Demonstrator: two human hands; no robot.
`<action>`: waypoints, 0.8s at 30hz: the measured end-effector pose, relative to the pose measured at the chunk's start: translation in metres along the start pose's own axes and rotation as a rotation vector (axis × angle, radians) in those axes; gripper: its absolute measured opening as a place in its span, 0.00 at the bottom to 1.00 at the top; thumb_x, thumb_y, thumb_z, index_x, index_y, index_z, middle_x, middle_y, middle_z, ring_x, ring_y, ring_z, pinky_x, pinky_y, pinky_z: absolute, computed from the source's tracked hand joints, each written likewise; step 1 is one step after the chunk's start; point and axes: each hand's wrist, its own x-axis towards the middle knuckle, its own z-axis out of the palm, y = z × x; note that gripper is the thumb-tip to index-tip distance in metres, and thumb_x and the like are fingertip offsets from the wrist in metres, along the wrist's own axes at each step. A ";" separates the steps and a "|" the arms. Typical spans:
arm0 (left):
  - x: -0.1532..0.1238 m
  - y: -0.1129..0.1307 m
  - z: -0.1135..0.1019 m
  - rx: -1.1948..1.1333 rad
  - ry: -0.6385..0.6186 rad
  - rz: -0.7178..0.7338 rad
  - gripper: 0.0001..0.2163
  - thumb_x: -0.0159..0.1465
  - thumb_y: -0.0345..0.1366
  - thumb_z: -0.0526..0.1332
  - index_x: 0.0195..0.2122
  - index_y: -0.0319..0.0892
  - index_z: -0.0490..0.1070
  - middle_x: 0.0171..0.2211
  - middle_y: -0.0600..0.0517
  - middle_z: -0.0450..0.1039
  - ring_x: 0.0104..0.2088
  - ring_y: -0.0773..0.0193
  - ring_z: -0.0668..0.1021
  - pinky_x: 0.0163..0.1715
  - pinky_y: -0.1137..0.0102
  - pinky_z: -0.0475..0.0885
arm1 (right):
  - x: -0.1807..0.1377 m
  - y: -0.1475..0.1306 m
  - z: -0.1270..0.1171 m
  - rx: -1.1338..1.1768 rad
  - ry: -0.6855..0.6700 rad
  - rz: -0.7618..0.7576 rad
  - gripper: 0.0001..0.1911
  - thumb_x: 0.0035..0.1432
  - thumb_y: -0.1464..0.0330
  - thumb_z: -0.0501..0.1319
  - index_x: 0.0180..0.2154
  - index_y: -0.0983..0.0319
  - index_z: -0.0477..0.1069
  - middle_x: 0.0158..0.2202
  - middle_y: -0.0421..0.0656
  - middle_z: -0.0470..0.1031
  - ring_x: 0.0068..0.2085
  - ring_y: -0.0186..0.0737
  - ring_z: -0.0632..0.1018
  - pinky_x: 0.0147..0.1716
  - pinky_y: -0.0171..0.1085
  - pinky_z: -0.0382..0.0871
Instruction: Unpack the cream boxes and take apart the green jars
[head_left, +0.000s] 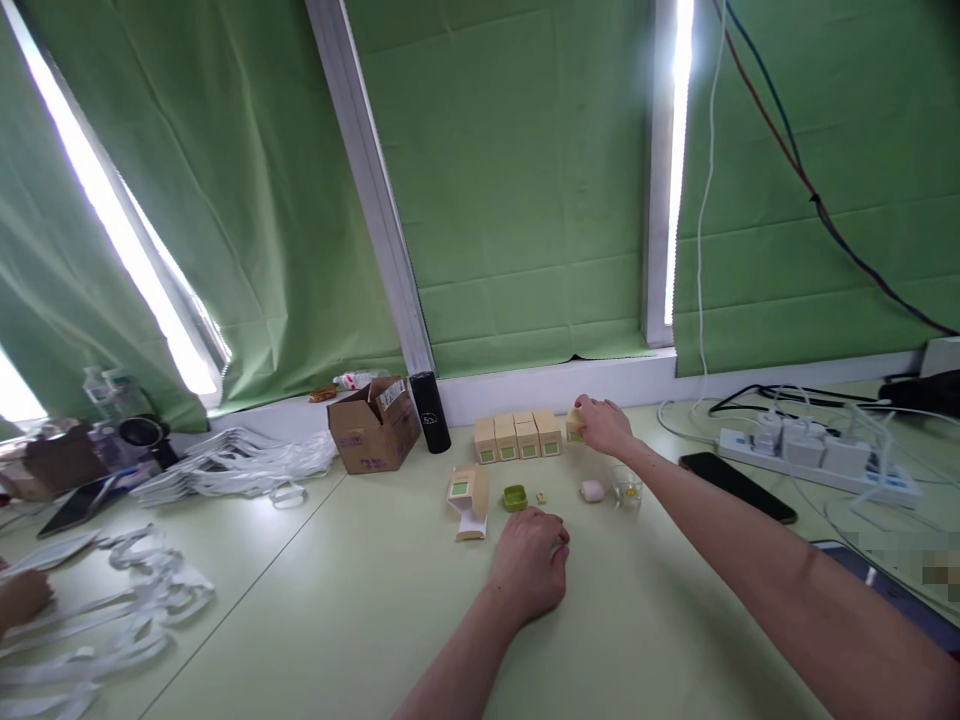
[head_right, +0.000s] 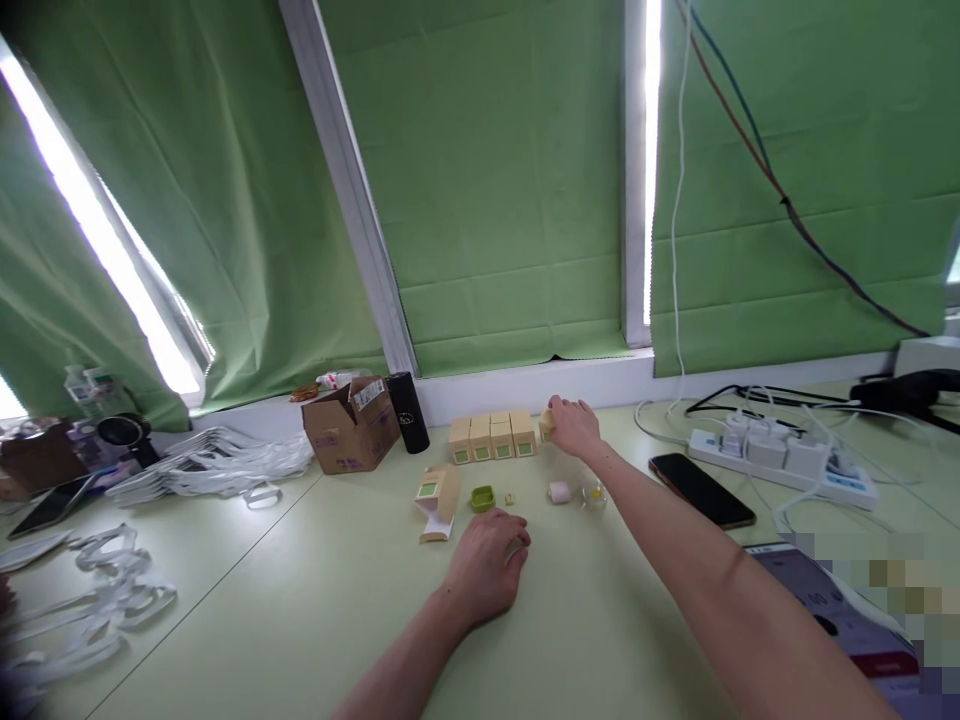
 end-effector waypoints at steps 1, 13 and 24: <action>0.000 0.000 0.001 -0.008 0.025 -0.006 0.09 0.60 0.28 0.62 0.40 0.43 0.78 0.43 0.46 0.82 0.48 0.49 0.80 0.52 0.54 0.73 | -0.003 0.000 -0.007 0.031 0.029 0.012 0.21 0.61 0.72 0.66 0.55 0.63 0.67 0.49 0.51 0.79 0.51 0.51 0.79 0.54 0.47 0.69; 0.003 0.007 -0.005 -0.362 0.351 -0.073 0.28 0.58 0.23 0.60 0.61 0.46 0.63 0.60 0.44 0.70 0.67 0.50 0.64 0.67 0.50 0.63 | -0.143 -0.045 -0.044 0.726 0.042 -0.054 0.30 0.54 0.67 0.67 0.57 0.54 0.62 0.50 0.45 0.76 0.47 0.46 0.78 0.44 0.41 0.74; 0.000 0.009 -0.002 -0.593 0.169 -0.077 0.34 0.56 0.23 0.62 0.65 0.46 0.58 0.54 0.45 0.73 0.59 0.53 0.75 0.63 0.55 0.67 | -0.188 -0.044 -0.006 1.045 -0.091 -0.074 0.32 0.52 0.72 0.65 0.59 0.56 0.63 0.55 0.48 0.73 0.48 0.46 0.79 0.42 0.42 0.78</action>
